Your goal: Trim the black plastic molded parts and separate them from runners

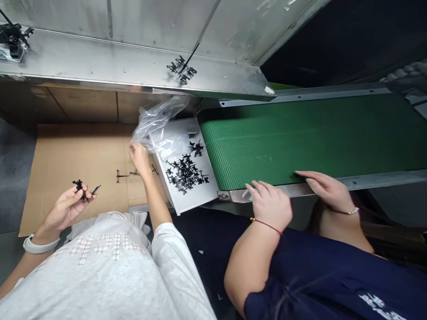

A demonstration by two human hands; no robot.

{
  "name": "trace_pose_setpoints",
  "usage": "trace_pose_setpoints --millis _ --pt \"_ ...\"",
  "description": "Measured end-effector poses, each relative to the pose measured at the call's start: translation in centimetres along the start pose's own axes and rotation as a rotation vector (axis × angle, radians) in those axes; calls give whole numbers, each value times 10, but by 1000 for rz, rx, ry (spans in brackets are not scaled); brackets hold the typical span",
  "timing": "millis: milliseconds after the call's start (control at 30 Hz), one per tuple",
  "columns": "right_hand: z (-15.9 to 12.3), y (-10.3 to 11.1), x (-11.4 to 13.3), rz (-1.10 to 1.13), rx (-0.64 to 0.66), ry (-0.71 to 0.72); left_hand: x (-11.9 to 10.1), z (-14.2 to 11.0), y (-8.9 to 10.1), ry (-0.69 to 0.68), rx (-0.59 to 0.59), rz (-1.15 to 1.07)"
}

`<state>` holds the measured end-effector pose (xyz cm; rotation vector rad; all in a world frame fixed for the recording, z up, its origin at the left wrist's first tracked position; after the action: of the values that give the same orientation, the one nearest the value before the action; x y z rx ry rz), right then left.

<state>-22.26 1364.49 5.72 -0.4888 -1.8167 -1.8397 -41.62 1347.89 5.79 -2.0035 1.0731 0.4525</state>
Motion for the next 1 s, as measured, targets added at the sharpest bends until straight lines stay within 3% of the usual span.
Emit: trace_pose_setpoints --millis 133,233,367,467,600,733,900,1000 --pt "6 -61 10 -178 198 57 -6 4 2 -22 -46 14" --pt "-6 -91 13 -289 355 97 -11 8 0 -51 -44 43" --pt "-23 -112 12 -389 472 124 -24 26 -13 -179 -36 102" --pt "-35 -116 5 -408 499 120 -34 53 -30 -288 -38 113" --pt "-47 -100 -9 -344 435 109 -37 93 -50 -372 -63 90" --pt "-60 -62 -21 -182 263 82 -33 113 -55 -406 -96 84" --pt "-85 -8 -40 103 -107 -49 -19 95 -52 -335 -55 49" --pt "-97 12 -58 271 -311 -164 -8 78 -50 -241 -24 23"
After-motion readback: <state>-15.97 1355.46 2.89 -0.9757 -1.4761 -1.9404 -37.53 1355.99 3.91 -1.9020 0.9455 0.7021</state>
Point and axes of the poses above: each hand's wrist, its own z-axis towards the middle knuckle, its own y-axis out of the back of the hand, x = y × z, the point moved 8 cm from there along z, towards the middle knuckle, and after that the axes turned 11 degrees about -x, right-handed, at the moved point
